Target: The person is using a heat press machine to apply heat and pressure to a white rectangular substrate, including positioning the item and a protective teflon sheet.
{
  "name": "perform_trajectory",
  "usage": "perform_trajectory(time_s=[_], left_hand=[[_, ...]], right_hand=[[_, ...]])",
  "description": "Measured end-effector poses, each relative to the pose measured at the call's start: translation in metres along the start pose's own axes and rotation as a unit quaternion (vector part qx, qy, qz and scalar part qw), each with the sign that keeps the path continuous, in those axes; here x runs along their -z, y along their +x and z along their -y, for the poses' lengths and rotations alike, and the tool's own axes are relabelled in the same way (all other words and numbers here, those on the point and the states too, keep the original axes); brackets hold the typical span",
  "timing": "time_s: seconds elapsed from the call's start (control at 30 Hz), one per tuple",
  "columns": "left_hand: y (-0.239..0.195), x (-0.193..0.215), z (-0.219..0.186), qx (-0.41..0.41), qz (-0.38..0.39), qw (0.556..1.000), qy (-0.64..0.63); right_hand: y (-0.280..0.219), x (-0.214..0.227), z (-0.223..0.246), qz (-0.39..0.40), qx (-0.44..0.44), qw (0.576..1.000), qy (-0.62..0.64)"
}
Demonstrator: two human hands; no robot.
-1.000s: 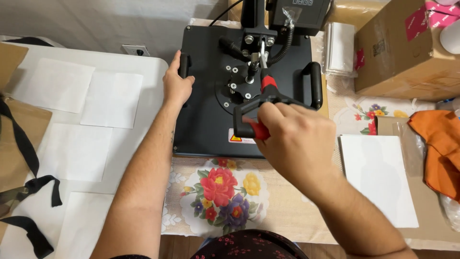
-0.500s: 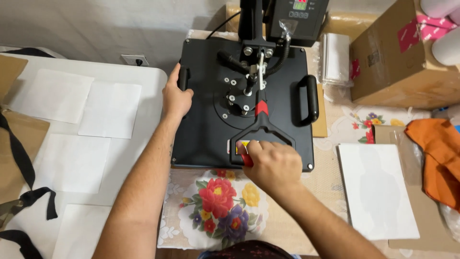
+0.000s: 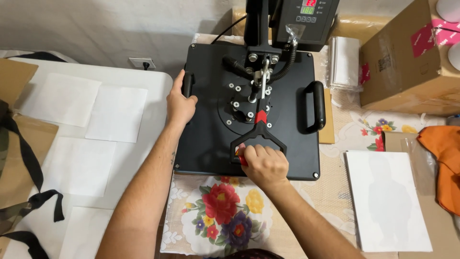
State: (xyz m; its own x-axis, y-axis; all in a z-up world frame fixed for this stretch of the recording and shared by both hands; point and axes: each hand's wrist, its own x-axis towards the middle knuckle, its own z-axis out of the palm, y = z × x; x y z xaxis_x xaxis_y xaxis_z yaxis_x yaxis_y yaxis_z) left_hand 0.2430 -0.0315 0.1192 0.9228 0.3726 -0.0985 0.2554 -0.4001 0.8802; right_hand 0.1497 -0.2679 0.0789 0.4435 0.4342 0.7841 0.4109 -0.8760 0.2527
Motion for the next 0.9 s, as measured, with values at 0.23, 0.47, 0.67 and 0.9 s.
perform_trajectory(time_s=[0.23, 0.47, 0.67, 0.9], left_hand=[[0.016, -0.004, 0.016, -0.006, 0.002, 1.000, 0.008], [0.016, -0.022, 0.028, -0.060, -0.038, 0.969, 0.236], [-0.075, -0.072, -0.038, -0.293, -0.182, 0.924, 0.165], [-0.088, -0.101, -0.051, -0.057, 0.034, 0.974, 0.217]], right_hand=[[-0.008, -0.036, 0.006, -0.017, -0.016, 1.000, 0.009], [-0.012, -0.034, 0.006, 0.020, -0.016, 0.998, 0.055], [-0.009, -0.028, 0.005, 0.080, -0.027, 0.990, 0.112], [-0.043, -0.078, 0.010, 0.026, -0.030, 0.993, 0.111]])
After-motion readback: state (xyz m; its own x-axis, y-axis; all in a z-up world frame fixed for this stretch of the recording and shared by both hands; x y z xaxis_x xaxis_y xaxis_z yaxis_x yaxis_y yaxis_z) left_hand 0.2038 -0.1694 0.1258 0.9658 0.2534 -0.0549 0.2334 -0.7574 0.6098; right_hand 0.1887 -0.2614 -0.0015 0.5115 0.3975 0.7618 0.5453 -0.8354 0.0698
